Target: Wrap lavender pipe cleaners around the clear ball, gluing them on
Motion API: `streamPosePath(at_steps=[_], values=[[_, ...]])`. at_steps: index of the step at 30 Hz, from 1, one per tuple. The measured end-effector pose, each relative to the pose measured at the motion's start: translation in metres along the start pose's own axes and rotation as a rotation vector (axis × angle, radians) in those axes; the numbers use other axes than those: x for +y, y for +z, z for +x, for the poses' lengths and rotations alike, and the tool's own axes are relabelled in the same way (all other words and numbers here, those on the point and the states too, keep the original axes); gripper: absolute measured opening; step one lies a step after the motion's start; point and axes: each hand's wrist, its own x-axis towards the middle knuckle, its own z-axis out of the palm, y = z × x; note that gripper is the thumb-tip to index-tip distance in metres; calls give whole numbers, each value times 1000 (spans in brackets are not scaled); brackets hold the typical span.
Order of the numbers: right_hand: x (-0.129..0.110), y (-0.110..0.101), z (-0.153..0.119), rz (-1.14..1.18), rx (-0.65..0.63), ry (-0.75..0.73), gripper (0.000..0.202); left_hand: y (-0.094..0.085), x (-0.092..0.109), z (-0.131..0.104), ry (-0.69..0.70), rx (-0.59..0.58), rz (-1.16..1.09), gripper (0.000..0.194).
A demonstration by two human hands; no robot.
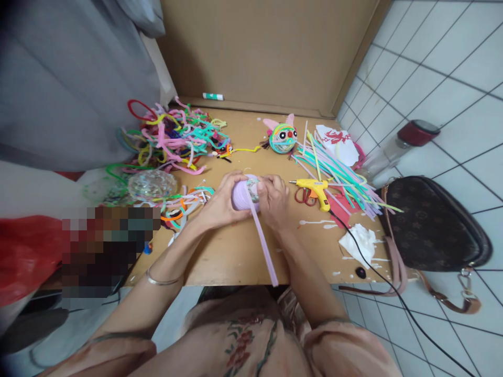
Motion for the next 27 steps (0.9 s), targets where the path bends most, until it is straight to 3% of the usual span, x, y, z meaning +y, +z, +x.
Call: streamPosePath(at_steps=[9, 18, 27], values=[[-5, -3, 1, 139, -59, -9, 53, 5, -4, -1, 32, -13, 22, 94], [-3, -5, 3, 241, -66, -14, 38, 8, -3, -1, 60, 33, 30, 79], [-16, -9, -2, 19, 64, -321, 29, 10, -6, 0, 80, 73, 6, 70]])
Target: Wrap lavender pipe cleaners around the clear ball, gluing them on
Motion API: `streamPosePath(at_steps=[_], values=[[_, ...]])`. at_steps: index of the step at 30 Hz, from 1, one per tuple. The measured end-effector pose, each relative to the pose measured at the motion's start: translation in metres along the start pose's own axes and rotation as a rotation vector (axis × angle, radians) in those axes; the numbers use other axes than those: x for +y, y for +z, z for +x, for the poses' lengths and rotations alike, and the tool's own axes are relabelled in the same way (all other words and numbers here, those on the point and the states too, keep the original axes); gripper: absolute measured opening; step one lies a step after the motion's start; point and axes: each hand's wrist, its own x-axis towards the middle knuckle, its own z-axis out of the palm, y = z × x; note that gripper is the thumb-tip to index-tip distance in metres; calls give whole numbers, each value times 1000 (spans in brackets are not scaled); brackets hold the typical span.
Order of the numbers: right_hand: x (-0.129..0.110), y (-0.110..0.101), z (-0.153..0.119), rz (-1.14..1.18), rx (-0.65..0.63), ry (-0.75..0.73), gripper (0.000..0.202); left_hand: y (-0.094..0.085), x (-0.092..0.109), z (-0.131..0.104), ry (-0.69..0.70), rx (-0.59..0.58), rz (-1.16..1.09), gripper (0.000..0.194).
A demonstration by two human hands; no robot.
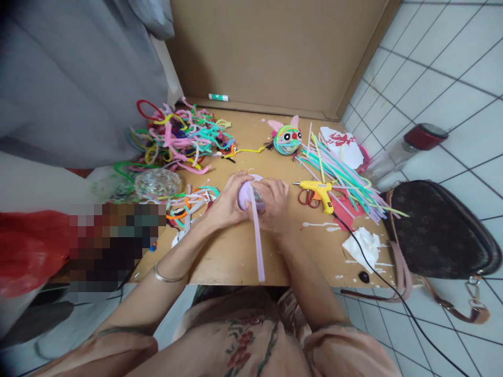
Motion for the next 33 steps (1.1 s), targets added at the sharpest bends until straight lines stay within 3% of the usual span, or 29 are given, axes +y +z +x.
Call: streamPosePath(at_steps=[3, 8, 18, 26, 33], values=[[-1, 1, 0, -10, 36, 63, 16, 0, 0, 0, -9, 4, 5, 71], [-5, -2, 3, 61, 111, 127, 14, 0, 0, 0, -15, 4, 0, 74], [-2, 2, 2, 143, 68, 97, 8, -1, -2, 1, 3, 11, -15, 72], [-1, 2, 4, 225, 36, 225, 7, -1, -4, 1, -16, 8, -14, 73], [0, 2, 6, 227, 19, 249, 10, -1, -3, 1, -18, 2, -14, 73]])
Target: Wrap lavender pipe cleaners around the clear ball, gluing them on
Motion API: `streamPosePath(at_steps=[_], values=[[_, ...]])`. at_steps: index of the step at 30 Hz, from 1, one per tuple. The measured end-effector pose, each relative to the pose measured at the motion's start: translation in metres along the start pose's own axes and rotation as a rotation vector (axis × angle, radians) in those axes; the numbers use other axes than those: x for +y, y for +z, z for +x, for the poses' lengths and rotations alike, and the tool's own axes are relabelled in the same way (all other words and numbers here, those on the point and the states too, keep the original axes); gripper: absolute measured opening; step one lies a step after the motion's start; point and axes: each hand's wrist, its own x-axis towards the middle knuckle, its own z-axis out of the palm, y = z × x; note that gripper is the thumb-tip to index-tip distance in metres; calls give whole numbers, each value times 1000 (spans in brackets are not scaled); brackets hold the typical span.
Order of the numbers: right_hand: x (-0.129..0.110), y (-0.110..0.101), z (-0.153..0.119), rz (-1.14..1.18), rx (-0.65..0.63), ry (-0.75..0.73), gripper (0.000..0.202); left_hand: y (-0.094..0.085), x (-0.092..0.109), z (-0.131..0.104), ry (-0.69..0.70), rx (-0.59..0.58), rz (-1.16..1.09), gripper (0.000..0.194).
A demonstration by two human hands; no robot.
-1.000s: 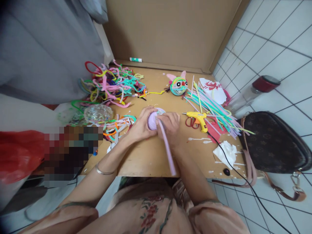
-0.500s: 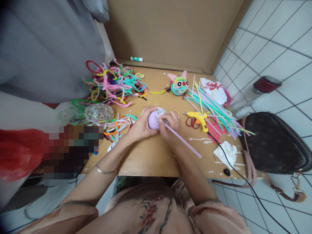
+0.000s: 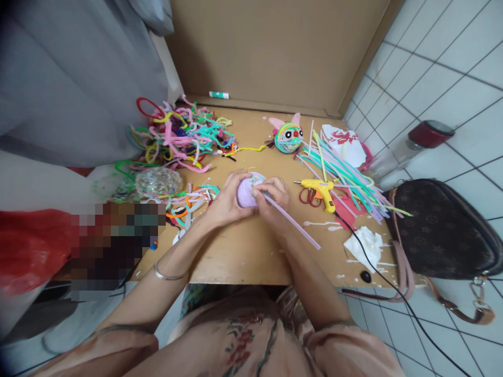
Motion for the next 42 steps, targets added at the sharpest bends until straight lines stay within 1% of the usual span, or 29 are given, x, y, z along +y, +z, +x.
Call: streamPosePath(at_steps=[6, 11, 15, 17, 21, 26, 32, 39, 42], values=[[0, 0, -1, -28, 6, -48, 8, 0, 0, 0, 23, -1, -5, 72], [3, 3, -2, -65, 18, -103, 6, 1, -1, 1, 13, -2, 4, 72], [5, 3, -2, -88, 5, -127, 6, -2, 1, 1, 6, -22, 5, 72], [5, 3, -1, -85, 10, -138, 7, -6, 3, 1, -2, -47, 3, 66], [4, 2, -1, -71, 9, -137, 8, -13, 9, 0, -45, -91, -46, 42], [2, 2, -1, -57, -26, -82, 7, -14, 10, 0, -94, -42, -72, 36], [2, 2, -2, -65, -30, -92, 6, -10, 7, 2, -132, 15, -76, 34], [2, 3, -1, -78, -55, -74, 4, -8, 8, 3, -157, 45, -59, 34], [3, 4, -1, -70, -44, -89, 5, -8, 8, 3, -154, 58, -66, 33]])
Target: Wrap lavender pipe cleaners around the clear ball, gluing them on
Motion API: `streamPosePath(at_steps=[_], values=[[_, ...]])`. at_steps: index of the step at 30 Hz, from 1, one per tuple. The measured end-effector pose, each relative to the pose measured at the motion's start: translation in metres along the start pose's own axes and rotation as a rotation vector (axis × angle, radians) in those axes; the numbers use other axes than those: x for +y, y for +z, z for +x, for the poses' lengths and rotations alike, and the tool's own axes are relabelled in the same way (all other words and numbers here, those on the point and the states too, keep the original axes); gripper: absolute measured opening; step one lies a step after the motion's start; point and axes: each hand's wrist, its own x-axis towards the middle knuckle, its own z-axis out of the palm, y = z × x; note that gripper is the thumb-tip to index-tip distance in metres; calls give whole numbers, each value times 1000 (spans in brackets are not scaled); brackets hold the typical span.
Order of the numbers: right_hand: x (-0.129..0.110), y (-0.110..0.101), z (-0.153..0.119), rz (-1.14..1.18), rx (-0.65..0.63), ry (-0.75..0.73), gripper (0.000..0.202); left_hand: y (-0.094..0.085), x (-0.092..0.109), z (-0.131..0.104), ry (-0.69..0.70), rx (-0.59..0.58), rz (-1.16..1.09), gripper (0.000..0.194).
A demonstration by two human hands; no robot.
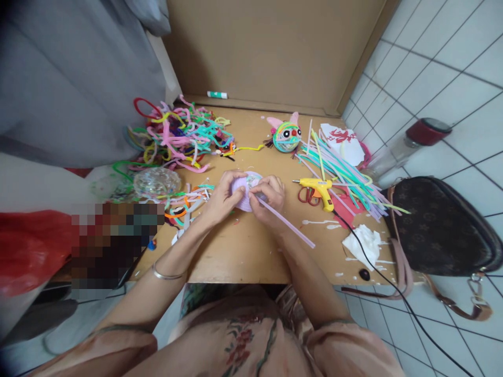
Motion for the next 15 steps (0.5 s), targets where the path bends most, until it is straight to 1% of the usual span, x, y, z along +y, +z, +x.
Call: streamPosePath(at_steps=[5, 12, 15], values=[[1, 3, -1, -15, 65, -17, 9, 1, -2, 0, 10, 0, -25, 32], [1, 0, -1, 24, 35, -23, 5, 1, -4, -1, 17, 6, -59, 34], [1, -1, -1, 19, 13, 6, 5, 1, -5, -1, 13, 13, -52, 33]])
